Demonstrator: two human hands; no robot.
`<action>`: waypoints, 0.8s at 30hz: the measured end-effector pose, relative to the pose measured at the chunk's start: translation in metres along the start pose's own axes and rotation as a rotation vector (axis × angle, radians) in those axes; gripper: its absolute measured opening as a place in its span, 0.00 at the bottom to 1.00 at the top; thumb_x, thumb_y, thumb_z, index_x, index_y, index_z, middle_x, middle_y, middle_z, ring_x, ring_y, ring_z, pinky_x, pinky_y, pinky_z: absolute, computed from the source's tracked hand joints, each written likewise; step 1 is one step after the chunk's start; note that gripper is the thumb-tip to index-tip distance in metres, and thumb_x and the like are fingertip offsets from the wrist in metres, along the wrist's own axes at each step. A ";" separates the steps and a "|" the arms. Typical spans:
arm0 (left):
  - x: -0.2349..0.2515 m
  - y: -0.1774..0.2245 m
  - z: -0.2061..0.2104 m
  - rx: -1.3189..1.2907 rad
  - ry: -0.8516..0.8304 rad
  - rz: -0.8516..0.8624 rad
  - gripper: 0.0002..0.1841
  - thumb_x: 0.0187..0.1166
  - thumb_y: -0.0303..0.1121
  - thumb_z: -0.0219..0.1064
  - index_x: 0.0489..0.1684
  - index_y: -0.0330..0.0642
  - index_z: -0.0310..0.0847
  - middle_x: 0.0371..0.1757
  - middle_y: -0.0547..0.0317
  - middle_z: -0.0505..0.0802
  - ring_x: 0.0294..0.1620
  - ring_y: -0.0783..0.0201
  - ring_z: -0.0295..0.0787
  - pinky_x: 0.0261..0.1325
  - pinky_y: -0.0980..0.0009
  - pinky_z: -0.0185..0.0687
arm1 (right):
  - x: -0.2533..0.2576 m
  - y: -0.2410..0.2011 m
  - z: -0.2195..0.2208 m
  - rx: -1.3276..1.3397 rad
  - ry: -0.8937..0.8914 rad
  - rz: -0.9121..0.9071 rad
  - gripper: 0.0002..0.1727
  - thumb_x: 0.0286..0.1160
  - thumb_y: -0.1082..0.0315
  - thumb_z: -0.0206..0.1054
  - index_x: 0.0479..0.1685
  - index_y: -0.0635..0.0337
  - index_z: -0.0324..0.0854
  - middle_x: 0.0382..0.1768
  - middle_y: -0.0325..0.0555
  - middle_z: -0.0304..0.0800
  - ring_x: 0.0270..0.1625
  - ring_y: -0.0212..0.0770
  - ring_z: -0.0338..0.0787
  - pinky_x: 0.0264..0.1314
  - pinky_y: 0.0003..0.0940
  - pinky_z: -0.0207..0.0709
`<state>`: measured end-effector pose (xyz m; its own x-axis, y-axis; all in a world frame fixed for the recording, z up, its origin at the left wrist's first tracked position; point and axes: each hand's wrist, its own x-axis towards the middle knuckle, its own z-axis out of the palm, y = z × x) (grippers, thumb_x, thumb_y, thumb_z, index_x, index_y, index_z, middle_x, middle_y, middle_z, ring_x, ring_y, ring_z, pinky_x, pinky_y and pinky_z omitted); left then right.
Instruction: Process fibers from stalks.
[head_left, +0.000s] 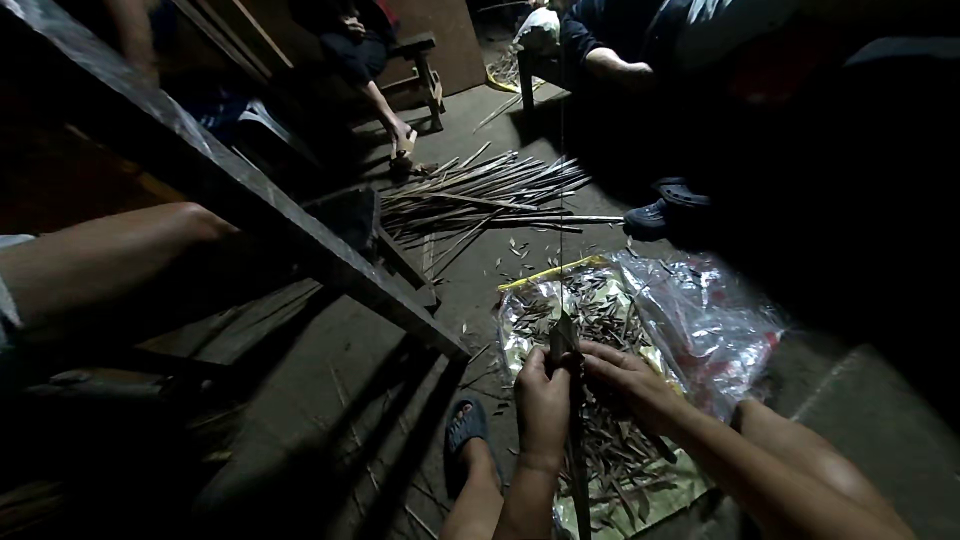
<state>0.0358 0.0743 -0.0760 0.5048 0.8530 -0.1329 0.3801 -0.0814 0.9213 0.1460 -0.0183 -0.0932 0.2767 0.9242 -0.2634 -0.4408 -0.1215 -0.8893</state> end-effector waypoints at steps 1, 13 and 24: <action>0.001 0.000 -0.001 -0.038 -0.012 -0.014 0.05 0.77 0.23 0.65 0.43 0.33 0.85 0.32 0.60 0.91 0.31 0.75 0.87 0.39 0.75 0.84 | 0.000 0.000 -0.003 -0.078 -0.008 -0.033 0.23 0.89 0.64 0.52 0.78 0.60 0.72 0.28 0.27 0.78 0.21 0.20 0.71 0.22 0.16 0.67; -0.005 0.021 -0.015 -0.446 -0.147 -0.362 0.07 0.87 0.17 0.52 0.49 0.29 0.76 0.26 0.56 0.89 0.18 0.70 0.87 0.21 0.77 0.85 | 0.006 0.012 -0.021 -0.757 -0.045 -0.435 0.26 0.91 0.61 0.51 0.80 0.66 0.75 0.71 0.56 0.85 0.72 0.40 0.85 0.78 0.38 0.72; -0.009 0.021 -0.014 -0.417 -0.217 -0.377 0.04 0.88 0.23 0.58 0.46 0.31 0.76 0.23 0.56 0.90 0.16 0.71 0.86 0.19 0.78 0.82 | 0.019 0.003 -0.038 -0.798 0.394 -0.245 0.26 0.94 0.61 0.47 0.83 0.62 0.72 0.62 0.56 0.90 0.57 0.43 0.90 0.64 0.42 0.79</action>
<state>0.0280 0.0719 -0.0506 0.5576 0.6551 -0.5097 0.2502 0.4529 0.8558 0.1824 -0.0144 -0.1148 0.6200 0.7845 -0.0118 0.3473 -0.2879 -0.8925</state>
